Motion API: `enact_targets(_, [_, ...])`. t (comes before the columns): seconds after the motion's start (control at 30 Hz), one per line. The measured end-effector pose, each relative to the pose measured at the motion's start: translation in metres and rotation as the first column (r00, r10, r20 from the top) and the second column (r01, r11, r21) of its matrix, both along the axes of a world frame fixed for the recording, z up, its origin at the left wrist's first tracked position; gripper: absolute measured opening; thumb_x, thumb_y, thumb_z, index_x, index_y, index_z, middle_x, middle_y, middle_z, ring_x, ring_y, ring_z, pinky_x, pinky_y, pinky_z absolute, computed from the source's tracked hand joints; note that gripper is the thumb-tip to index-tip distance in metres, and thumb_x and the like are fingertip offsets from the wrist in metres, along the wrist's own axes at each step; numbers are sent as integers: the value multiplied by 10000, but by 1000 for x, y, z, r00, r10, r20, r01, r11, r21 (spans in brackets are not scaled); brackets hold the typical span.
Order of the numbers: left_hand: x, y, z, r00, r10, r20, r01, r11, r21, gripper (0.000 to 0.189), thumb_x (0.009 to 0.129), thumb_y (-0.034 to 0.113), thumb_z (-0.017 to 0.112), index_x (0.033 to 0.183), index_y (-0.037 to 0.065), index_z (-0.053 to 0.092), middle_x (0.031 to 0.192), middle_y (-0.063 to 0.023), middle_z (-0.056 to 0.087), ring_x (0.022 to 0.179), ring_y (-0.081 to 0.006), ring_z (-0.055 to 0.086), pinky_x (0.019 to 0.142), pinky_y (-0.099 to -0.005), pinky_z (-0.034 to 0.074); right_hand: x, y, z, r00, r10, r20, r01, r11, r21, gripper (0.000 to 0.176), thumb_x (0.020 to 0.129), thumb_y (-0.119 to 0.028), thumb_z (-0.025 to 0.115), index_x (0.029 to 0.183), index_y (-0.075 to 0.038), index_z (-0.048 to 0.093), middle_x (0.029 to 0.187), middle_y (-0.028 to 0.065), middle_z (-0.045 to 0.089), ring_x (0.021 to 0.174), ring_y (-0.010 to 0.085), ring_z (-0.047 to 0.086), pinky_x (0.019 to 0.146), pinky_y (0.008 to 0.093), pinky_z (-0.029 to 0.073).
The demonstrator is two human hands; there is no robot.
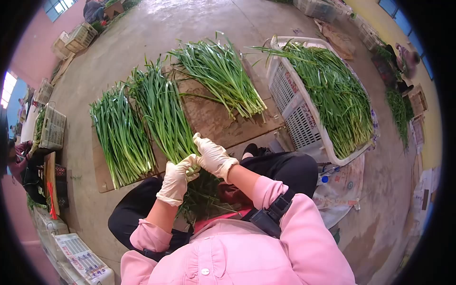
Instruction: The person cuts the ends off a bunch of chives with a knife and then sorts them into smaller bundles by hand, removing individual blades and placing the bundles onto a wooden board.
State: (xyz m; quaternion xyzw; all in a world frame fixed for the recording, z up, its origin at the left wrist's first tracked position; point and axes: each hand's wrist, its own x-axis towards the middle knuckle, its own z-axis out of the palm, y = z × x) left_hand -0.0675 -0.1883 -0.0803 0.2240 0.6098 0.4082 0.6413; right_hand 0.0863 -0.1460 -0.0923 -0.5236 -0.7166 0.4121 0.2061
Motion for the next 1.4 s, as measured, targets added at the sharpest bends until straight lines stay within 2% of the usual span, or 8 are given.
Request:
enact_targets(0.2, [-7,-6,7,1000,16,16,-17,1000,13,245,899,213,728,1087,95,624,881,-22,707,698,-164,691,567,-273,522,19,11,-30,929,-84,-362,38,991,-131,634,855,-99,711,1435,-17,467,1272,203,608,1131,293,636,973,371,492])
enact_targets(0.6, [-53,-19,11,964,-102,244,88,994,70,304,919,258,720,1112,41,628,976,-77,715,811,-170,688,621,-256,510,36,-2,44,990,-141,-18,122,772,624,474,800,-147,750,1268,-133,674,1004,129,674,1015,312,642,852,387,522])
enact_targets(0.77, [-55,-19,3,941,-56,333,41,998,50,303,922,228,709,1094,-5,620,979,-128,704,865,-241,705,670,-307,551,13,-13,56,982,118,145,-139,979,147,367,873,-265,685,1208,-118,662,971,151,711,906,354,683,780,427,533])
enact_targets(0.87, [-58,-20,6,915,-41,401,25,999,43,316,925,217,702,1094,-34,611,983,-156,694,897,-277,710,687,-331,566,2,-26,26,978,83,190,-129,960,247,321,893,-254,673,1166,-86,665,930,149,712,861,321,701,758,403,538])
enact_targets(0.97, [-60,-21,7,902,-54,428,37,998,48,319,925,216,701,1091,-41,609,996,-165,690,898,-284,708,677,-332,567,-6,-21,46,989,87,124,-56,971,-232,248,917,-269,670,1046,-59,702,860,125,708,732,248,704,694,368,539])
enact_targets(1.13, [-66,-19,7,903,-76,424,68,997,35,306,923,213,703,1087,-26,606,1019,-161,686,872,-269,701,641,-319,556,5,-37,28,999,47,9,-43,968,-247,328,964,-322,600,797,-48,668,696,122,677,638,261,685,626,392,521])
enact_targets(1.27, [-65,-20,7,900,-63,432,60,998,22,296,920,215,711,1105,6,610,1011,-140,686,845,-241,693,611,-300,538,17,-58,27,996,82,-39,-90,948,-305,197,903,-238,630,987,-67,683,822,131,706,702,269,699,670,389,537])
enact_targets(1.4, [-57,-17,22,925,-36,378,51,998,-30,273,927,207,712,1116,35,617,975,-99,678,786,-188,660,597,-275,515,6,-60,31,987,-3,158,-49,945,323,473,892,-230,686,1324,-78,566,934,143,707,831,278,707,685,394,542])
